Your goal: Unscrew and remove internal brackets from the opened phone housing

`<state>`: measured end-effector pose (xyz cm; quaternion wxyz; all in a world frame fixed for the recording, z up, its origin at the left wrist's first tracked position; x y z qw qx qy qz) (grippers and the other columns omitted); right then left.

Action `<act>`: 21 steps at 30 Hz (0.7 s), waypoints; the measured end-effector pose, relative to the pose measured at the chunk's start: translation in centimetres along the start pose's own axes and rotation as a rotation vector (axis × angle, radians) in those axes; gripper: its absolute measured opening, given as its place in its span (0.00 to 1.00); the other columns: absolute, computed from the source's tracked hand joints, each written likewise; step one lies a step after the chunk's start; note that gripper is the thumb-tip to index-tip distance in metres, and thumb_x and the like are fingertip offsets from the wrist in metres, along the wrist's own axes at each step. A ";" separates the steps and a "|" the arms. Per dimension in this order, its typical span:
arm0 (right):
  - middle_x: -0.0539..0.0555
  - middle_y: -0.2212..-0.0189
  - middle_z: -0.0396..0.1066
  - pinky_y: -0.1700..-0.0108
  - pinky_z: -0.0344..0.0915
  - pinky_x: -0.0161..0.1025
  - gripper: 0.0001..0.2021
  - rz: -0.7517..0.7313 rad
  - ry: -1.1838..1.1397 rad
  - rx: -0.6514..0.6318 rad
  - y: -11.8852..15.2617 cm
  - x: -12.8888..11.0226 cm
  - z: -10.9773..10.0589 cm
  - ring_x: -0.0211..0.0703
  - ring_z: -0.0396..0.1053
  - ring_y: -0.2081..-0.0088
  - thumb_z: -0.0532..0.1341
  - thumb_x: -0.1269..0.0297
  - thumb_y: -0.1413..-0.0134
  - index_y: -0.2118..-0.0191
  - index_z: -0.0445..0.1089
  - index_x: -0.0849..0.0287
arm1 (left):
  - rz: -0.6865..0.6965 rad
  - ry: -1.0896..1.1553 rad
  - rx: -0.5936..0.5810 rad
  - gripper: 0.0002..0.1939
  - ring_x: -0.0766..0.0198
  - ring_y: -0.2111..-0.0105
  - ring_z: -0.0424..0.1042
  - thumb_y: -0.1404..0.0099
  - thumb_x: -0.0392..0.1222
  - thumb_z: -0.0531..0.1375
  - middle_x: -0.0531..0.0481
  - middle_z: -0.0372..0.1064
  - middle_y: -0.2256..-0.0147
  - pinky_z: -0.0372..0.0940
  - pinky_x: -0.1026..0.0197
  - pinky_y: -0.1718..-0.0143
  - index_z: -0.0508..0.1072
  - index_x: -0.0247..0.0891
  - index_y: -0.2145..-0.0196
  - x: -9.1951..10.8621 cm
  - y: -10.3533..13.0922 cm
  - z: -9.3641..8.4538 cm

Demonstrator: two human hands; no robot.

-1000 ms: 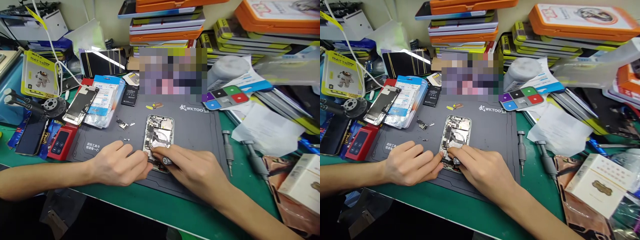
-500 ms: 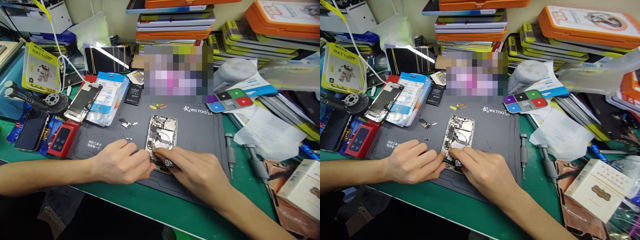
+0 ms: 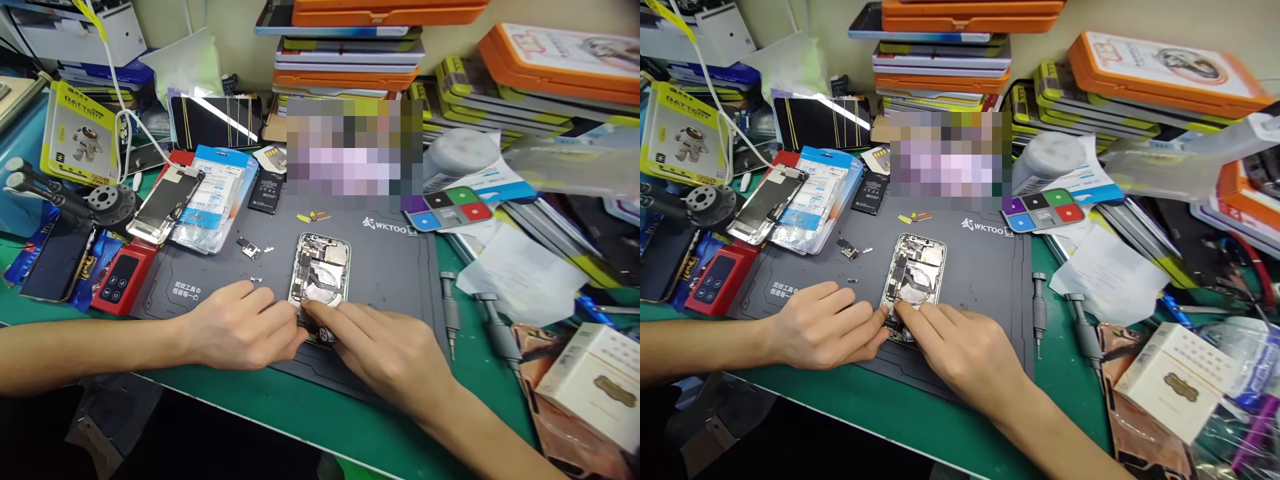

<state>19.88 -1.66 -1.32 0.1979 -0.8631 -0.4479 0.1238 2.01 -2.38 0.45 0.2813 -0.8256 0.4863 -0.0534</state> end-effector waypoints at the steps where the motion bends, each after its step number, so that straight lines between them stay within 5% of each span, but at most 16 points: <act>1: 0.47 0.77 0.71 0.73 0.57 0.38 0.12 -0.004 0.004 0.001 0.0 0.0 0.0 0.37 0.67 0.77 0.53 0.79 0.33 0.51 0.71 0.64 | 0.000 0.002 -0.003 0.12 0.66 0.77 0.60 0.31 0.45 0.64 0.56 0.64 0.76 0.51 0.57 0.77 0.75 0.37 0.71 0.0 0.0 0.0; 21: 0.49 0.74 0.76 0.73 0.58 0.38 0.14 0.028 -0.047 -0.026 -0.1 0.1 0.1 0.36 0.71 0.75 0.51 0.79 0.33 0.54 0.73 0.63 | 0.013 0.024 0.009 0.10 0.66 0.77 0.62 0.31 0.43 0.64 0.55 0.66 0.76 0.52 0.57 0.77 0.76 0.35 0.69 0.0 0.1 0.0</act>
Point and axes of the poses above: each hand's wrist, its own y-axis away from the middle knuckle, its own z-axis out of the palm, x = y × z, the point moved 4 cm from there along -y, towards the middle knuckle
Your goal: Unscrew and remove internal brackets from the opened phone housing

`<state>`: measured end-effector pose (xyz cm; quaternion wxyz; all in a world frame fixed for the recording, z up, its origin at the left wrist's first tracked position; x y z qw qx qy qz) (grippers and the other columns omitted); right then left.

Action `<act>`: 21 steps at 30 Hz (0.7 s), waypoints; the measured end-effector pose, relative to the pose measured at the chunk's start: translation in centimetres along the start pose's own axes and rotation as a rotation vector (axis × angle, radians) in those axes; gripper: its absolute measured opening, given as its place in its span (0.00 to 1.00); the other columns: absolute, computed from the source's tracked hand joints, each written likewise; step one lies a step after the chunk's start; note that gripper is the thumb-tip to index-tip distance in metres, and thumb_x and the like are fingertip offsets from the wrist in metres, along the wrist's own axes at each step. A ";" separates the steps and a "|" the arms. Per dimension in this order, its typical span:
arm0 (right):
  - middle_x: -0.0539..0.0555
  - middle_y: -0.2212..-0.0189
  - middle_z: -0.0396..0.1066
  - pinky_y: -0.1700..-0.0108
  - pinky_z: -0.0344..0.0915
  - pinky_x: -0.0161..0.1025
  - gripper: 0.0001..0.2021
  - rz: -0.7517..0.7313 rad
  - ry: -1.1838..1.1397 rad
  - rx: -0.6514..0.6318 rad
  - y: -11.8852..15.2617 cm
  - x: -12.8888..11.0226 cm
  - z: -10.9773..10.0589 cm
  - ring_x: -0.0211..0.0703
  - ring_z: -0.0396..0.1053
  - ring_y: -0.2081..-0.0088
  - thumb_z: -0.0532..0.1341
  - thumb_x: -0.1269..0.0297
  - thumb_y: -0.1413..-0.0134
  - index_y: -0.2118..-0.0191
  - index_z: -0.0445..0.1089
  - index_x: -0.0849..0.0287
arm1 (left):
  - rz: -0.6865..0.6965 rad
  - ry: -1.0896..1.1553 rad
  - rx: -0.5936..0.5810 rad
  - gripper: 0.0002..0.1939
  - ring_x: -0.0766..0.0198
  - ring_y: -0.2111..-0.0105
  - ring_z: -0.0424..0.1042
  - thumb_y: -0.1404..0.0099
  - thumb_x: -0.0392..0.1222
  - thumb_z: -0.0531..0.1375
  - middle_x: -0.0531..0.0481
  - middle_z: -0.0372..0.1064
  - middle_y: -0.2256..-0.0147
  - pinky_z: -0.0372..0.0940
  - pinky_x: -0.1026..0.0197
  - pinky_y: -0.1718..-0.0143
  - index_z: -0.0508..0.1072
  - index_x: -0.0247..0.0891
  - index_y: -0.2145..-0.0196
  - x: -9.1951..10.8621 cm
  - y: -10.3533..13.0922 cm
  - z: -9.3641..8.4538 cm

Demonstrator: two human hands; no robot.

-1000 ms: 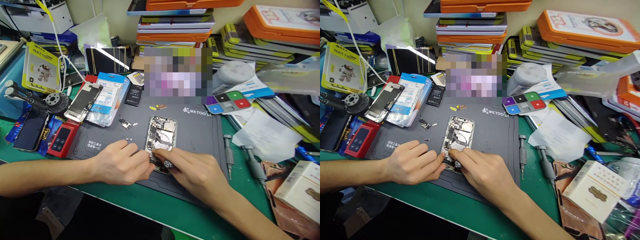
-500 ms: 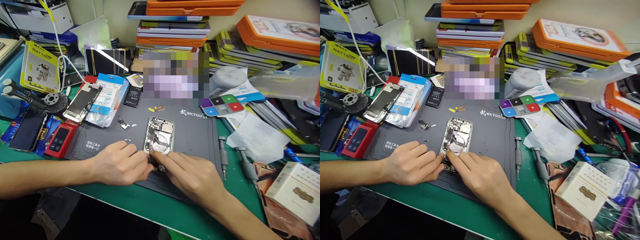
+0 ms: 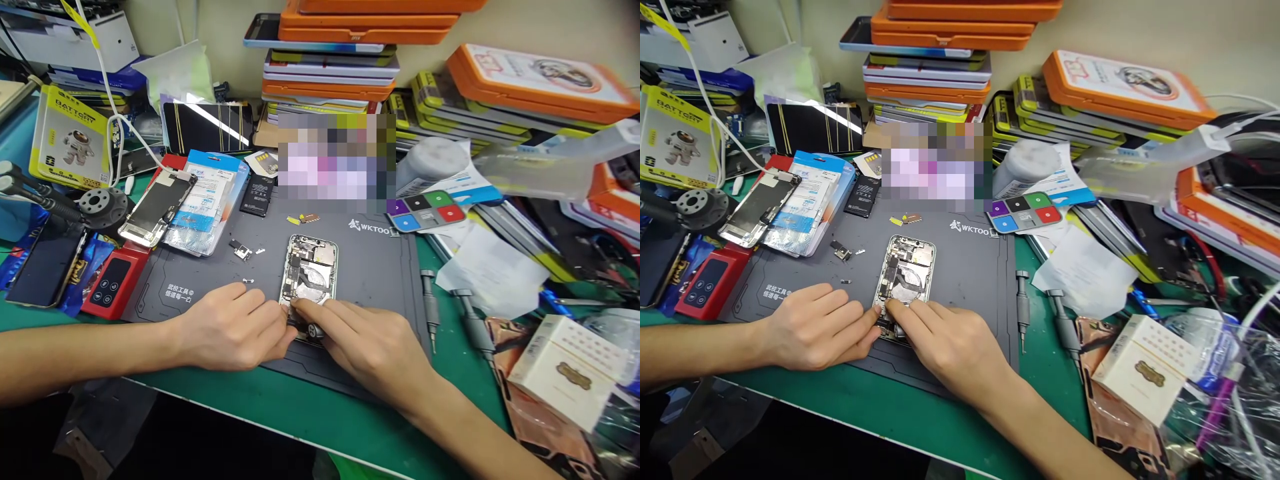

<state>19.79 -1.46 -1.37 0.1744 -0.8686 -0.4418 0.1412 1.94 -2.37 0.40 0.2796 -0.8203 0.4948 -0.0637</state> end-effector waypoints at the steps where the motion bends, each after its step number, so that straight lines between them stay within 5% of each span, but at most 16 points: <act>1: 0.49 0.74 0.76 0.73 0.58 0.37 0.14 0.001 -0.006 -0.002 0.0 0.0 0.0 0.36 0.71 0.75 0.51 0.80 0.33 0.54 0.73 0.63 | 0.002 -0.001 -0.001 0.10 0.66 0.77 0.62 0.31 0.43 0.64 0.55 0.66 0.76 0.52 0.57 0.77 0.76 0.35 0.69 0.0 0.0 0.0; 21: 0.48 0.76 0.70 0.73 0.57 0.38 0.13 -0.018 0.027 -0.001 -0.3 -0.5 -0.5 0.36 0.66 0.77 0.53 0.79 0.32 0.54 0.75 0.66 | -0.010 -0.003 -0.001 0.12 0.67 0.77 0.62 0.30 0.43 0.64 0.56 0.66 0.76 0.53 0.57 0.77 0.74 0.37 0.72 0.0 -0.2 0.1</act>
Point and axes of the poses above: each hand's wrist, its own y-axis away from the middle knuckle, its own z-axis out of the palm, x = y × z, the point moved 4 cm from there along -y, towards the middle knuckle
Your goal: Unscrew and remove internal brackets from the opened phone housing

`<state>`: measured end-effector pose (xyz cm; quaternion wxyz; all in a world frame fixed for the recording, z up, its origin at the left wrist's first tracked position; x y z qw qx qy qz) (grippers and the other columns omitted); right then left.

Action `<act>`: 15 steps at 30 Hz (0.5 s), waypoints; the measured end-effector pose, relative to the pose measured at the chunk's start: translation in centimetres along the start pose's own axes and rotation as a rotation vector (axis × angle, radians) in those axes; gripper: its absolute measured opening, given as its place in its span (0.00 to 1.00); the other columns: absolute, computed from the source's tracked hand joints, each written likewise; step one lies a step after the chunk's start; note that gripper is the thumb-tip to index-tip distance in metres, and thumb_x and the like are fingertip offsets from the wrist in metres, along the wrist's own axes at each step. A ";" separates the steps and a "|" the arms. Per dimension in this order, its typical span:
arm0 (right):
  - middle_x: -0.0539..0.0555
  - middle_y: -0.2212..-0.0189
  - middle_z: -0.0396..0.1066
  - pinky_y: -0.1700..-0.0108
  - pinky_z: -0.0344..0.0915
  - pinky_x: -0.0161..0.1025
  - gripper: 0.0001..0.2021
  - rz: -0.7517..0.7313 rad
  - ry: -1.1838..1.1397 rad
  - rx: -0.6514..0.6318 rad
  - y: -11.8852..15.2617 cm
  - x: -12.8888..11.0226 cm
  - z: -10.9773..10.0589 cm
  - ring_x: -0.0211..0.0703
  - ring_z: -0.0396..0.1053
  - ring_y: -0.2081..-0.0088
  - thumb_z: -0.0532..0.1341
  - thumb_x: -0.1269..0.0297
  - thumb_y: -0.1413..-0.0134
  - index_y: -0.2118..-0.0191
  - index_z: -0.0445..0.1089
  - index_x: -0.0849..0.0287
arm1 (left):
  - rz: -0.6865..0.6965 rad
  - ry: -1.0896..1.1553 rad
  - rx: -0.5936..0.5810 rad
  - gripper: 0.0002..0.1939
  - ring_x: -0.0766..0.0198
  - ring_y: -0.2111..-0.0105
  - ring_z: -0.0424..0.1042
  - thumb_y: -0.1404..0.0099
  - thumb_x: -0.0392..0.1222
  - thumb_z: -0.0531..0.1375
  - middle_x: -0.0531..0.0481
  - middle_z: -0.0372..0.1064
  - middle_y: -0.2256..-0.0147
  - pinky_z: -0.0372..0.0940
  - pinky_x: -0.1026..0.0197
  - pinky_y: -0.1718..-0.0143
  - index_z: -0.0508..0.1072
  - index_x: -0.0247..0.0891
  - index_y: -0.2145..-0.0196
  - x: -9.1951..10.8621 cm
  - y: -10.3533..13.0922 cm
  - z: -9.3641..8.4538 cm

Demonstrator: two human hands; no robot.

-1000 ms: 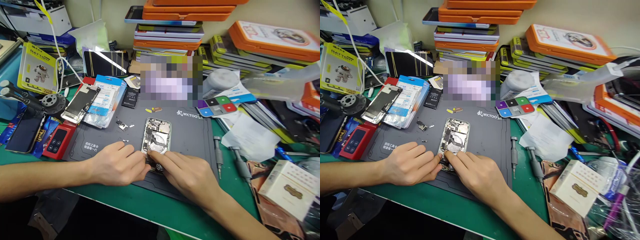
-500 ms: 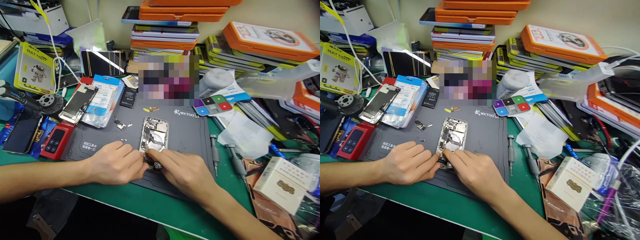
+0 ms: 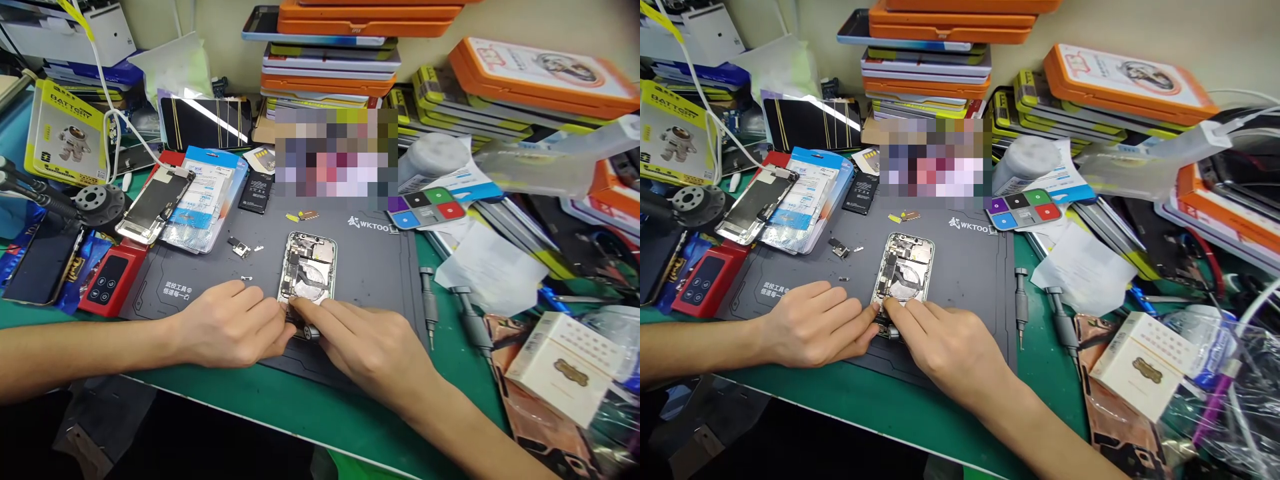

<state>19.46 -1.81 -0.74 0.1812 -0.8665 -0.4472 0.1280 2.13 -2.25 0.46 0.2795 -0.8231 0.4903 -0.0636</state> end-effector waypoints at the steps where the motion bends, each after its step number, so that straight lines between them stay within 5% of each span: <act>1: 0.48 0.76 0.70 0.73 0.57 0.38 0.14 0.006 -0.006 -0.002 0.0 0.0 0.0 0.36 0.66 0.77 0.53 0.79 0.32 0.54 0.75 0.66 | -0.001 0.000 0.002 0.12 0.67 0.77 0.62 0.30 0.43 0.64 0.56 0.66 0.76 0.53 0.57 0.77 0.74 0.37 0.72 0.0 0.0 0.0; 15: 0.48 0.75 0.73 0.75 0.57 0.39 0.15 0.090 -0.054 -0.036 -0.2 -0.1 0.2 0.37 0.70 0.77 0.51 0.80 0.35 0.55 0.74 0.64 | 0.015 -0.011 -0.009 0.12 0.67 0.77 0.62 0.30 0.43 0.63 0.56 0.65 0.77 0.53 0.57 0.77 0.74 0.37 0.71 0.1 0.1 0.0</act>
Point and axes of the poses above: each hand's wrist, its own y-axis away from the middle knuckle, its own z-axis out of the palm, x = y × z, the point moved 4 cm from there along -y, towards the middle knuckle
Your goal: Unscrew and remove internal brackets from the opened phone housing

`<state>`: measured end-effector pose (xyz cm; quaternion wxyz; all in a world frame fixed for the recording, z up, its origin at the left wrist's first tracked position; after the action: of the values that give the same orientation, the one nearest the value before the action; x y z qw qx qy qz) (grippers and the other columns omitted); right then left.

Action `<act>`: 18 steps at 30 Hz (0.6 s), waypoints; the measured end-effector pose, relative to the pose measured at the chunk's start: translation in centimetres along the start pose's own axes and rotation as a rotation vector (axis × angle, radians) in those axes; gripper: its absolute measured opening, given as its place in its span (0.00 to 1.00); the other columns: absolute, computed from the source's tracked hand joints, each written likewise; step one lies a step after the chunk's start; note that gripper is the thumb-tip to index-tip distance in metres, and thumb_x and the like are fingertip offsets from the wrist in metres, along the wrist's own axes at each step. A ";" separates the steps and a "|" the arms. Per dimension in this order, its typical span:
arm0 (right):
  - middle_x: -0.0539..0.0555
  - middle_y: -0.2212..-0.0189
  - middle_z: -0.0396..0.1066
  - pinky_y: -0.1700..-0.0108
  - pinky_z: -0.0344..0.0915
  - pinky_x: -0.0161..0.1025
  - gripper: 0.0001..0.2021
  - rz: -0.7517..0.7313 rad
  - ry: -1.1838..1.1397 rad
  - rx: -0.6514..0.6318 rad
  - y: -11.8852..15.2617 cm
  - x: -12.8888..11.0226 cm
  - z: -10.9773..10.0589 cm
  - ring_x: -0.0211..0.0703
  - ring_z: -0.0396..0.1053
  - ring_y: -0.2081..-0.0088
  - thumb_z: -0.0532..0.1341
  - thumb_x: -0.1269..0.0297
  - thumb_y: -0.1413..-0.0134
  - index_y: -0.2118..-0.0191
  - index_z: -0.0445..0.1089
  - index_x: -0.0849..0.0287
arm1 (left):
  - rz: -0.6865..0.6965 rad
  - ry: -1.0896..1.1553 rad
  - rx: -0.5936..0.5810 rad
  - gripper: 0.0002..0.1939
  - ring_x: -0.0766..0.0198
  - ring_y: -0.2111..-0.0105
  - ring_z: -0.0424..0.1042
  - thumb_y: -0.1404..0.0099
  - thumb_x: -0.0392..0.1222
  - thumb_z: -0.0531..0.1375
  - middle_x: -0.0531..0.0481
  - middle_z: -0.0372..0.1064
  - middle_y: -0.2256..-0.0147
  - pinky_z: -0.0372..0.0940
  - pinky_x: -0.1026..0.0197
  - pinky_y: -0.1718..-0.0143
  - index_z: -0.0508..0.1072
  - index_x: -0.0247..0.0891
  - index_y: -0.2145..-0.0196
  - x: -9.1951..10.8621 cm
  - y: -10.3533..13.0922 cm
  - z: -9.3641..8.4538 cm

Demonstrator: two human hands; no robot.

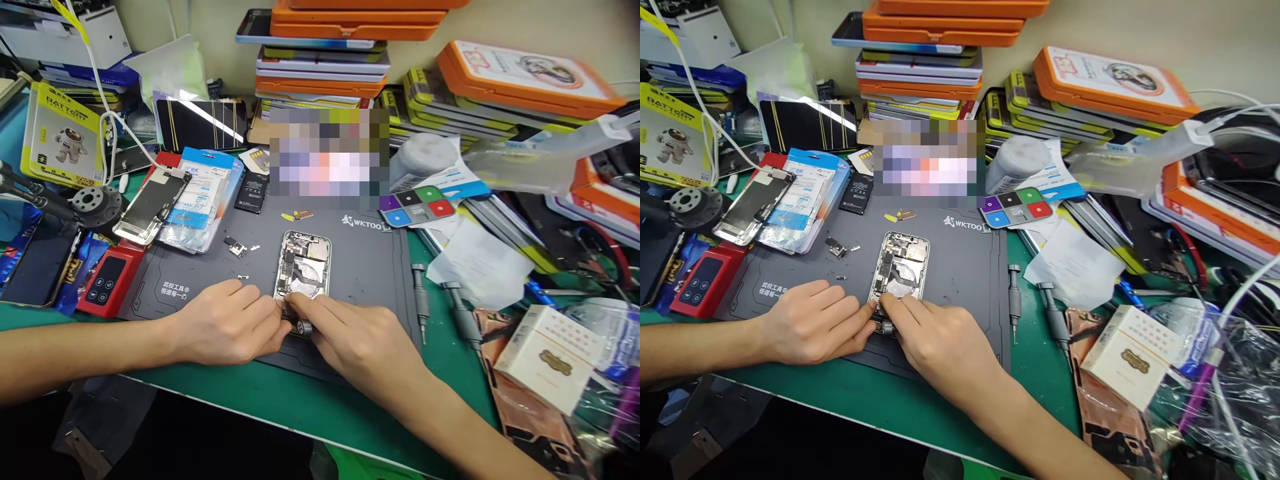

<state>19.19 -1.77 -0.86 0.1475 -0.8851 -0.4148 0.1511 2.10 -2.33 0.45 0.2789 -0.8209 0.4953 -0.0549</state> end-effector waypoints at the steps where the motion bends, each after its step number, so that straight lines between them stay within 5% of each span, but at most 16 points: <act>1: 0.48 0.75 0.73 0.75 0.57 0.39 0.15 0.001 -0.003 -0.002 0.0 0.0 0.1 0.37 0.70 0.77 0.51 0.80 0.35 0.56 0.74 0.64 | 0.001 -0.001 -0.006 0.11 0.67 0.77 0.62 0.30 0.43 0.63 0.56 0.66 0.77 0.53 0.57 0.77 0.74 0.36 0.70 0.0 0.0 0.0; 18: 0.49 0.74 0.74 0.76 0.53 0.42 0.14 0.029 -0.044 0.013 -0.2 0.1 0.6 0.39 0.73 0.76 0.51 0.82 0.39 0.59 0.72 0.62 | -0.007 -0.119 -0.129 0.14 0.63 0.77 0.63 0.29 0.45 0.60 0.54 0.64 0.75 0.53 0.56 0.77 0.78 0.29 0.58 1.1 0.2 -0.4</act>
<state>18.85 -1.52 -1.28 0.1418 -0.8865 -0.4043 0.1750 2.33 -3.51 0.45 0.2543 -0.8407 0.4775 0.0248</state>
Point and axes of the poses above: each hand's wrist, its own y-axis away from the middle knuckle, its own z-axis out of the palm, x = y × z, the point moved 4 cm from there along -y, towards the middle knuckle
